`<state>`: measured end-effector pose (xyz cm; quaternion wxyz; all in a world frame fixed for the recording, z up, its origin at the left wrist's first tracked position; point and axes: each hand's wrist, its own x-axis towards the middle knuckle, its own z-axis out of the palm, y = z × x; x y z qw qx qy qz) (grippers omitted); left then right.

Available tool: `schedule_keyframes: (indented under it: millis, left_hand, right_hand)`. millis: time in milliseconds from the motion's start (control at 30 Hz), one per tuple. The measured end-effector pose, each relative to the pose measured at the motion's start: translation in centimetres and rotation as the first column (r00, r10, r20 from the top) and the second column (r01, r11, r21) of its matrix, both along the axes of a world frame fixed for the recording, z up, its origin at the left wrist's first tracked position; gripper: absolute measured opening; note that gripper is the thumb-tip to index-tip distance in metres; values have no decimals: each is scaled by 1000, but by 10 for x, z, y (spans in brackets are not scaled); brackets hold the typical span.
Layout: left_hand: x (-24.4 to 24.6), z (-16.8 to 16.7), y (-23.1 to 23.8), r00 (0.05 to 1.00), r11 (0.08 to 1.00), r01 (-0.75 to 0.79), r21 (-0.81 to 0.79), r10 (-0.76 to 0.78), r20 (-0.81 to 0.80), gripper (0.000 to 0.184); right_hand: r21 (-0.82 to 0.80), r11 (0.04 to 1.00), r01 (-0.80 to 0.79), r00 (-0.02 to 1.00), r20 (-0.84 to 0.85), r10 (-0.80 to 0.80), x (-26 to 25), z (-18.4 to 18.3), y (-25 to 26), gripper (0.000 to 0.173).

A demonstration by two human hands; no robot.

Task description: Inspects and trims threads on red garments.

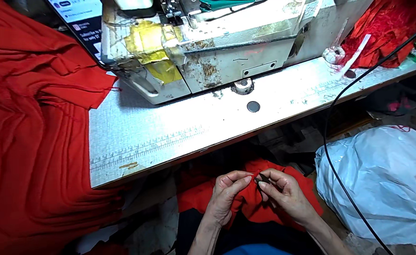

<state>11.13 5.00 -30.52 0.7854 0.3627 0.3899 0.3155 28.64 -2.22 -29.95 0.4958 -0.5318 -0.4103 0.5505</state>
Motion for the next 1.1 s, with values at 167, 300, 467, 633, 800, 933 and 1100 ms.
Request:
schedule_keyframes:
  millis: [167,300,467,633,800,933,1100]
  left_hand:
    - [-1,2,0,999,998,28,53,-27,-31,12]
    - [-8,-5,1,993,957,117,267,-103,-65,13]
    - [-7,-8,1,989,928,109,357,-65,-132,13]
    - [-5,-15,-2,991,969,10,246,24,-132,12]
    - [-5,-7,-1,994,993,-17,116,29,-105,13]
    - [-3,-5,0,998,998,-21,61,25,-51,15]
    - [-3,-4,0,1000,996,1,90,1,-21,17]
  right_hand:
    - [23,1000,-3,1000,27,2,6,-4,3,13]
    - [-148,988,-33,994,-108,17,12,10,11,8]
    - [-114,991,-70,982,-180,49,12,-1,11,8]
    - [308,906,-290,682,-598,421,24,-7,7,9]
    - [-20,997,80,969,-234,-82,18,-3,6,15]
    - [241,946,218,923,263,-280,-3,-11,-1,14]
    - [411,903,128,904,326,-276,-19,-20,10,22]
